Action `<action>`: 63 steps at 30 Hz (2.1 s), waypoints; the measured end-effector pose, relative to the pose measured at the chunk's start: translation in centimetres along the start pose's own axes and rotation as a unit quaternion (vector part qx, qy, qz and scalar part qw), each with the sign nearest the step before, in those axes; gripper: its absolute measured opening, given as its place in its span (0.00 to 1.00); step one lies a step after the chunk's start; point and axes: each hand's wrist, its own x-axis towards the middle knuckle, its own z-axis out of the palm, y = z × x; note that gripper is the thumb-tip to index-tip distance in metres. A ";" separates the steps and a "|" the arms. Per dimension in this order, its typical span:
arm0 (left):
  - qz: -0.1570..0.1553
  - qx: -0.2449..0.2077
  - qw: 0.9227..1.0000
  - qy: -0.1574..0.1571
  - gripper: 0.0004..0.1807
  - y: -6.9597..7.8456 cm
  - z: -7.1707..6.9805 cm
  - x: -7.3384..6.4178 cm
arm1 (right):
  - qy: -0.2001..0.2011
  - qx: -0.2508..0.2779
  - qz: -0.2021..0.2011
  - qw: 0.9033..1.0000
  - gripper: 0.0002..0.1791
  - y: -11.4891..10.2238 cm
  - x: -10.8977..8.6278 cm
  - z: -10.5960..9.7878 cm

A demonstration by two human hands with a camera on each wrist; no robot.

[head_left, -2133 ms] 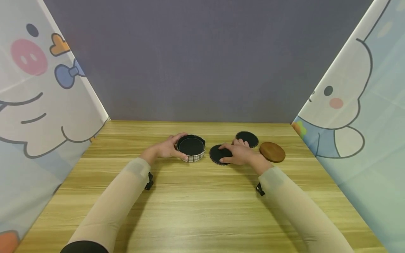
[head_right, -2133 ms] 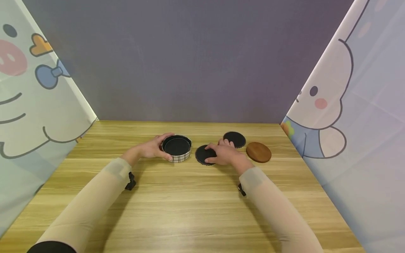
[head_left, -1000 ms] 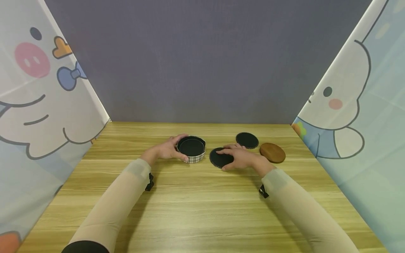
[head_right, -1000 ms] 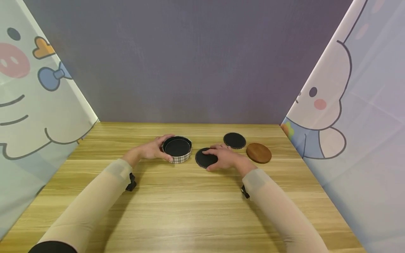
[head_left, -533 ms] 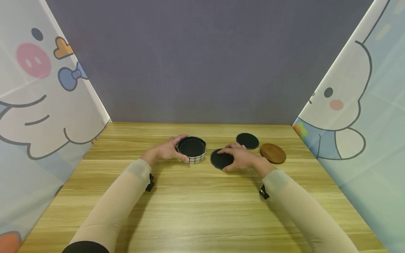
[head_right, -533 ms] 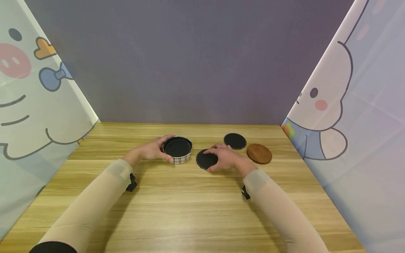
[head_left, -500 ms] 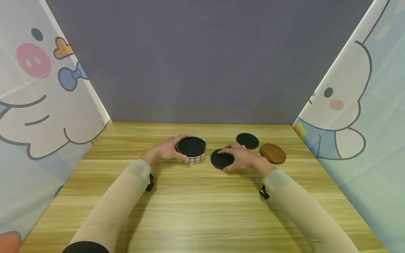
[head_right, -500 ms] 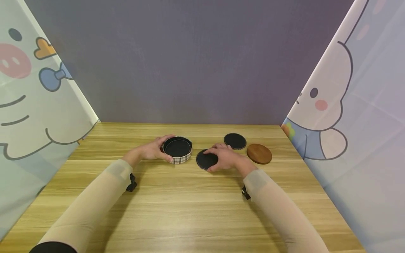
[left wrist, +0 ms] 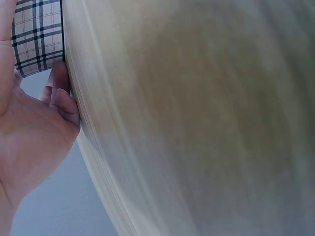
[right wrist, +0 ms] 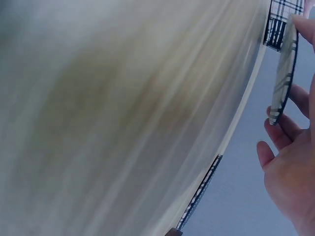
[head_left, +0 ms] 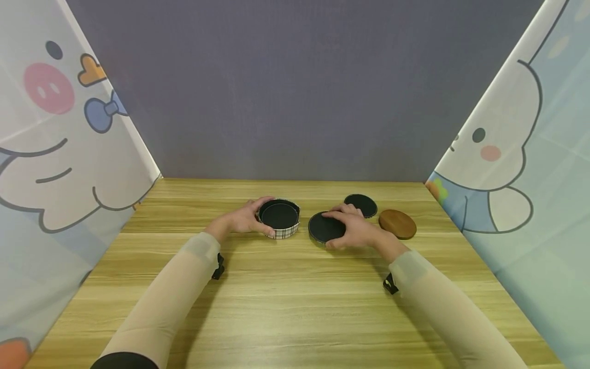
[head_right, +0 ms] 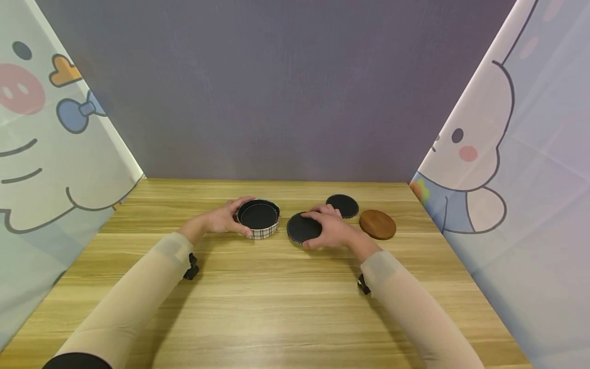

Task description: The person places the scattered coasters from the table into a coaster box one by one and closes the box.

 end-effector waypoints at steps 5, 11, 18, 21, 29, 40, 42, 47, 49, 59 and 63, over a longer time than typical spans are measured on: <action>-0.001 0.002 1.000 0.002 0.70 0.0 0.0 0.0 | 0.027 0.005 -0.009 1.000 0.48 0.0 0.0 -0.1; 0.001 0.004 1.000 0.002 0.70 0.1 0.0 -0.1 | 0.035 0.010 -0.008 0.999 0.47 -0.1 0.2 -0.2; 0.000 0.001 1.000 0.003 0.70 0.3 0.0 -0.2 | 0.034 0.016 -0.003 0.999 0.47 -0.7 0.6 -0.4; 0.000 0.002 1.000 0.003 0.70 0.3 0.0 -0.1 | 0.033 0.022 -0.001 0.999 0.47 -1.0 0.9 -0.4; 0.001 0.003 1.000 0.002 0.70 0.2 0.0 -0.1 | 0.038 0.022 -0.009 0.999 0.48 -1.7 2.0 -0.3; -0.003 0.001 1.000 -0.004 0.69 0.2 0.0 -0.2 | 0.037 0.022 -0.023 0.999 0.48 -3.2 4.3 0.4; -0.004 -0.003 1.000 -0.003 0.69 0.3 -0.1 -0.2 | 0.039 0.017 -0.026 0.999 0.48 -3.6 4.8 0.5; -0.004 -0.013 1.000 -0.001 0.69 0.5 -0.1 -0.3 | 0.034 0.007 -0.029 0.999 0.47 -4.1 6.2 1.1; -0.004 -0.013 1.000 -0.001 0.69 0.5 -0.1 -0.3 | 0.029 0.011 -0.026 0.999 0.48 -4.4 6.7 1.4; -0.002 -0.002 1.000 -0.006 0.69 0.2 -0.2 -0.1 | 0.015 0.020 -0.012 1.000 0.47 -5.9 8.5 2.1; -0.002 -0.004 1.000 -0.011 0.68 0.3 -0.3 -0.1 | 0.014 0.027 -0.017 0.999 0.47 -6.4 9.2 2.4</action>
